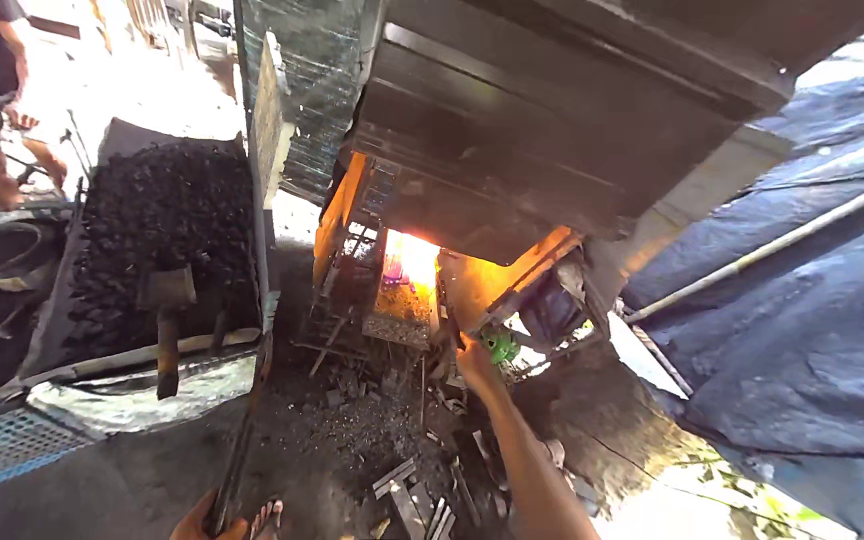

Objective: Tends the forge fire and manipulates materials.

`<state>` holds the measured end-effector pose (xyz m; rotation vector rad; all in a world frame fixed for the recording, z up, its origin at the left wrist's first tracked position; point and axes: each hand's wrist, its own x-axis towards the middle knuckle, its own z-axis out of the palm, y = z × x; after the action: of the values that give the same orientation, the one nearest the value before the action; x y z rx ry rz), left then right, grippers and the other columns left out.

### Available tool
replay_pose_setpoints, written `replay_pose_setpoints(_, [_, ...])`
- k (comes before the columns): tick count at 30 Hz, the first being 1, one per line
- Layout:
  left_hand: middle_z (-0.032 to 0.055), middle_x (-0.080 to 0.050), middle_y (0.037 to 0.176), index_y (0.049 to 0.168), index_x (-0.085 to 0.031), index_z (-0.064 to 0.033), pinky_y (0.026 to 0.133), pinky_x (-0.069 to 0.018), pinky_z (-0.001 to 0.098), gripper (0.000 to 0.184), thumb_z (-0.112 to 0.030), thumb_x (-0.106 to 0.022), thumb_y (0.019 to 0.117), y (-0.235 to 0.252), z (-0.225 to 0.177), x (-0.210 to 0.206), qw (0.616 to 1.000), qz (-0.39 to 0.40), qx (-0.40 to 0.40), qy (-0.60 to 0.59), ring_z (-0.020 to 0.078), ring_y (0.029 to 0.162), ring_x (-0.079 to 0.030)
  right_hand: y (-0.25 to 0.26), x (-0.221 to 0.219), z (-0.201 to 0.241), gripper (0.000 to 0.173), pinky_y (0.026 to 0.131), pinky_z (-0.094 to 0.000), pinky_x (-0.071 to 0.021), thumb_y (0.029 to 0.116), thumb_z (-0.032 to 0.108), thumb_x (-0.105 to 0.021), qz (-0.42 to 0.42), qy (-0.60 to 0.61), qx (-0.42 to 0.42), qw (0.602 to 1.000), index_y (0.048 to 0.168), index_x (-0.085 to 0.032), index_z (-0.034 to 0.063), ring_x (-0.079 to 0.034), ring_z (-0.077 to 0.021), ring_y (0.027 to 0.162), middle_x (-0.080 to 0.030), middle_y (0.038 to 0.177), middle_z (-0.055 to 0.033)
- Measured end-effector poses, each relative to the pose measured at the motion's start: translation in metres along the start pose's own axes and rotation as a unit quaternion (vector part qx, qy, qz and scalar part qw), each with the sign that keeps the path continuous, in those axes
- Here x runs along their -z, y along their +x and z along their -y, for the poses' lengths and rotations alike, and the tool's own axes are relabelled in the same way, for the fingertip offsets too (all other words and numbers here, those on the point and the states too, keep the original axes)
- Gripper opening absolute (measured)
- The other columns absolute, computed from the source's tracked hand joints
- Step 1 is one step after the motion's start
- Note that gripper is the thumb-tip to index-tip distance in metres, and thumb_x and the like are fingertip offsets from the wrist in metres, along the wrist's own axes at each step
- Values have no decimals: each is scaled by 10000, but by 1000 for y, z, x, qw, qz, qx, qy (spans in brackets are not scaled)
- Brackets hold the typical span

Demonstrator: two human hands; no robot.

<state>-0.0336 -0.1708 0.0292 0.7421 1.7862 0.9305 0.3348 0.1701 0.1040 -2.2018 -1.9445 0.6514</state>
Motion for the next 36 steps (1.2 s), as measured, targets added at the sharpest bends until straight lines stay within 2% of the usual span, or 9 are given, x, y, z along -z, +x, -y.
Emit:
replay_pose_setpoints(3, [177, -704, 1056, 1297, -616, 11, 844, -566, 483, 495, -75, -794, 842, -4, -3, -17, 1000, 8, 2, 12, 254, 921, -685, -9, -9, -26, 495, 1109, -523, -461, 1060, 147, -490, -1, 93, 1, 996, 1548, -456, 74, -596, -339, 1301, -584, 1443, -208])
replay_pose_setpoints(4, [177, -706, 1066, 1295, -617, 10, 858, -568, 482, 483, -61, -789, 849, -6, -7, -23, 1000, 14, 4, 11, 256, 935, -687, -7, -14, -35, 500, 1019, -506, -521, 1061, 151, -500, 5, 132, -7, 991, 1554, -449, 81, -653, -326, 1181, -610, 1393, -215])
replay_pose_setpoints(6, [154, -714, 1044, 1272, -624, 2, 823, -589, 454, 450, -35, -780, 852, -11, -17, -38, 1000, 18, 0, -2, 241, 896, -699, -19, -25, -47, 527, 645, -438, -554, 1069, 183, -509, 13, 224, -25, 974, 1582, -406, 118, -630, -268, 716, -651, 1074, -214])
replay_pose_setpoints(8, [141, -724, 1029, 1255, -628, -6, 796, -606, 440, 443, -20, -782, 840, -12, -21, -51, 999, 22, -15, -22, 240, 869, -713, -46, -29, -53, 538, 560, -424, -514, 1078, 194, -506, 26, 286, -31, 958, 1599, -378, 150, -562, -249, 606, -629, 960, -205])
replay_pose_setpoints(15, [119, -721, 1005, 1246, -626, -16, 734, -617, 384, 451, 14, -757, 816, -17, -29, -88, 994, 59, -65, -58, 216, 804, -713, -81, -59, -82, 525, 598, -400, -523, 1076, 168, -523, 26, 357, -18, 934, 1582, -398, 102, -575, -224, 649, -643, 964, -188])
replay_pose_setpoints(21, [129, -710, 990, 1240, -615, -10, 684, -615, 365, 419, 47, -738, 844, -12, -37, -99, 994, 80, -37, -67, 219, 766, -705, -102, -67, -90, 536, 452, -336, -462, 1083, 164, -515, 38, 434, -38, 899, 1595, -367, 107, -502, -171, 495, -587, 775, -127])
replay_pose_setpoints(25, [148, -715, 961, 1289, -592, -11, 671, -614, 372, 422, 43, -716, 889, 17, -50, -105, 993, 93, 7, -72, 232, 761, -714, -128, -62, -88, 520, 405, -308, -427, 1085, 156, -516, 41, 514, -68, 854, 1587, -382, 129, -474, -143, 452, -554, 702, -78])
replay_pose_setpoints(29, [143, -703, 916, 1300, -594, -23, 661, -603, 376, 434, 0, -728, 887, 63, -53, -110, 994, 96, 9, -54, 219, 712, -692, -126, -64, -91, 519, 400, -314, -432, 1082, 155, -517, 55, 532, -74, 841, 1585, -387, 149, -475, -145, 452, -543, 692, -68])
replay_pose_setpoints(36, [130, -694, 935, 1319, -591, -31, 675, -582, 357, 451, -40, -752, 898, 117, -56, -95, 992, 122, 12, -41, 192, 715, -669, -160, -66, -79, 533, 416, -332, -451, 1066, 144, -527, 9, 427, -44, 903, 1584, -403, 117, -486, -157, 454, -576, 708, -89])
